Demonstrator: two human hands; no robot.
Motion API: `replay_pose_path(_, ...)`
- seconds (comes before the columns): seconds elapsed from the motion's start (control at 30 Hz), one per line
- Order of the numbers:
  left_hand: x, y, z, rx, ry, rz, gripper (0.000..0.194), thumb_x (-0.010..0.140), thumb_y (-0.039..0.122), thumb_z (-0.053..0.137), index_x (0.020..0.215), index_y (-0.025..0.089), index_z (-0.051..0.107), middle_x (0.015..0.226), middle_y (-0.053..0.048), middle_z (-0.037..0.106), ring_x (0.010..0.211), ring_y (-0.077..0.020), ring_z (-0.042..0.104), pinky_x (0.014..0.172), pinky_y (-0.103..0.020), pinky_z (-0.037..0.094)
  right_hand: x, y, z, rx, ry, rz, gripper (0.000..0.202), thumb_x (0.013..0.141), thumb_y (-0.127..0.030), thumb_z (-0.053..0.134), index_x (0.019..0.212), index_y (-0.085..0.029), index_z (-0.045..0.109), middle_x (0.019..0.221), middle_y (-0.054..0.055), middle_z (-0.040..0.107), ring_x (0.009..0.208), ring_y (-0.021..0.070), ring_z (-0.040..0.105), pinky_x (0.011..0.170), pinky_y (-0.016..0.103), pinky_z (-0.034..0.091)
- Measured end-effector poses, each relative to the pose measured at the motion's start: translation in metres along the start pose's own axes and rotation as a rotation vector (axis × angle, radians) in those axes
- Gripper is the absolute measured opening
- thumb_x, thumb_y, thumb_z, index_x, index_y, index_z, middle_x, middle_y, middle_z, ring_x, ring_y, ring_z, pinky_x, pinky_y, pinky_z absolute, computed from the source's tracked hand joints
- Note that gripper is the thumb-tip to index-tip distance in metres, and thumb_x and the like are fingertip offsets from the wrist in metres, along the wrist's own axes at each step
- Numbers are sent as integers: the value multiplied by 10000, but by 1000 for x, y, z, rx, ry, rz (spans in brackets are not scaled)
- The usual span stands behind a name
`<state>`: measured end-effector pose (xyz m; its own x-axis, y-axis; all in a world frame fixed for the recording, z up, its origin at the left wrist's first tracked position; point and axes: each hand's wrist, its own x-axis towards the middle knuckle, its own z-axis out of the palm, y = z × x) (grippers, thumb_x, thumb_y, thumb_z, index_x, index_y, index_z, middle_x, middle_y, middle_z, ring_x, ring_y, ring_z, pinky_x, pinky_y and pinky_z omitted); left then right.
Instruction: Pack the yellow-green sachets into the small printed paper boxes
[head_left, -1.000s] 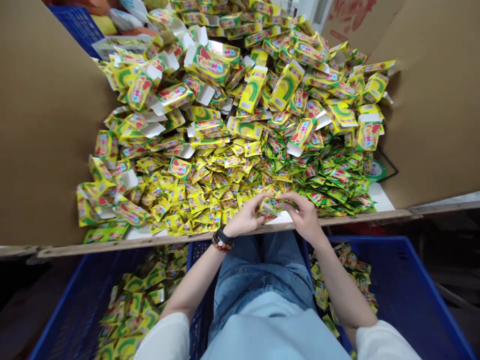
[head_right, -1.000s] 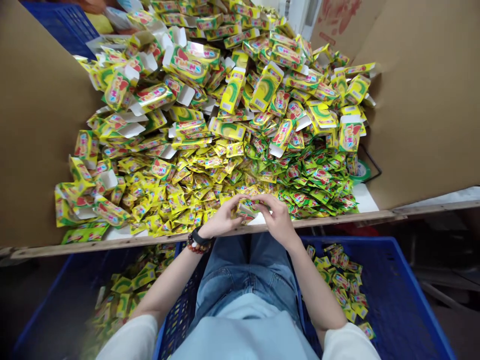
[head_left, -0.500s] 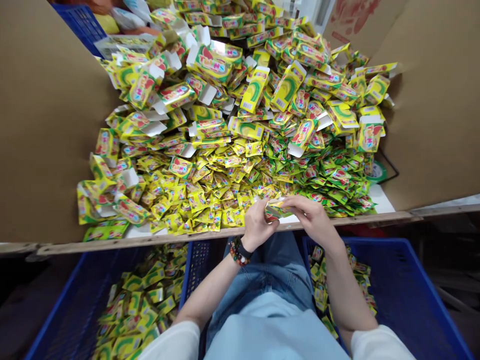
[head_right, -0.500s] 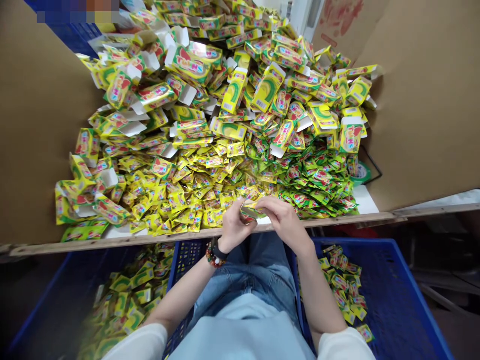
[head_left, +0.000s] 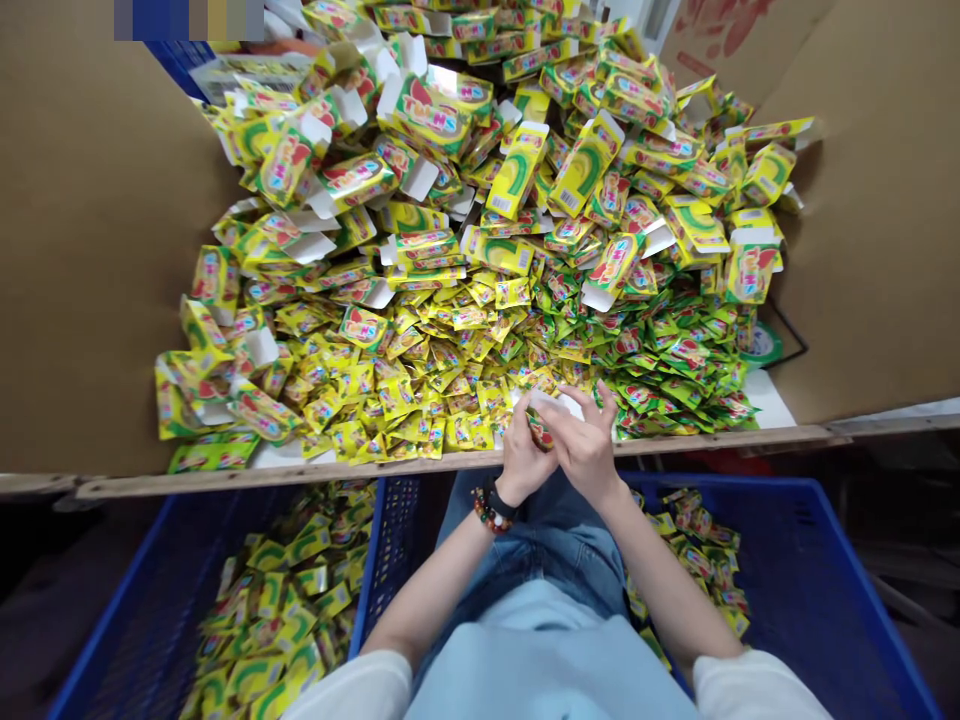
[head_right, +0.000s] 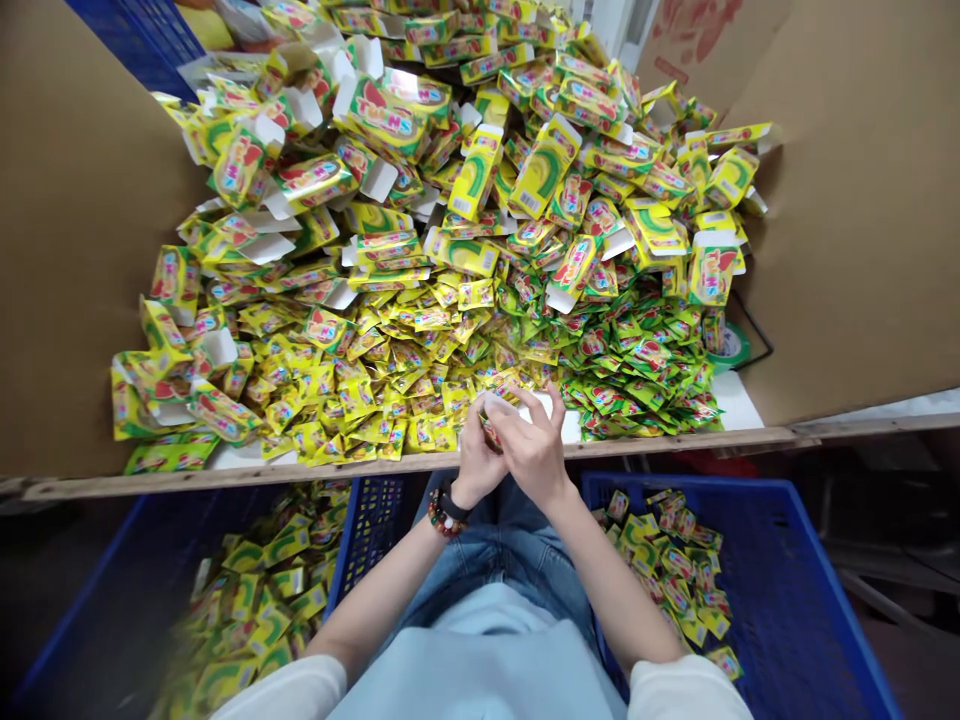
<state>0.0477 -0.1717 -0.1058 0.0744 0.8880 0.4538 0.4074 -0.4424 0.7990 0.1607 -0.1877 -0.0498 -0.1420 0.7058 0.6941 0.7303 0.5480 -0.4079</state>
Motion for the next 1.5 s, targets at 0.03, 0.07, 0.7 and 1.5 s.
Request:
replay_pose_path(0.03,-2,-2,0,-6,12,3,647,818,305,634,1389,191,350,1285,-163,592,1120,-267,643,905,-413,554,-2,-1,0,68,-21,50,330,935,-145,531,1178,-320,669,1008,0,775,1202,247,606,1178,602,180)
replay_pose_path(0.07,-4,-3,1,-14,37,10,663,823,326,643,1392,192,331,1301,-171,575,1134,-270,635,913,-422,551,-3,-2,0,151,-14,131,327,942,-179,523,1208,-315,656,1092,17,759,1236,246,590,1181,592,201)
replay_pose_path(0.7,-3,-4,2,-59,-64,8,518,795,319,632,1248,175,429,1163,-135,608,1079,-260,636,927,-422,552,0,1,5,628,-116,602,227,846,-336,664,1034,-275,777,1072,20,768,1007,274,733,950,437,571)
replay_pose_path(1.5,17,-8,-68,836,-185,-169,317,832,398,650,994,125,648,1099,-197,576,1037,-366,521,832,-512,482,-63,65,-94,-516,-268,457,324,904,-302,526,1161,-189,688,1072,137,740,925,282,673,775,404,536)
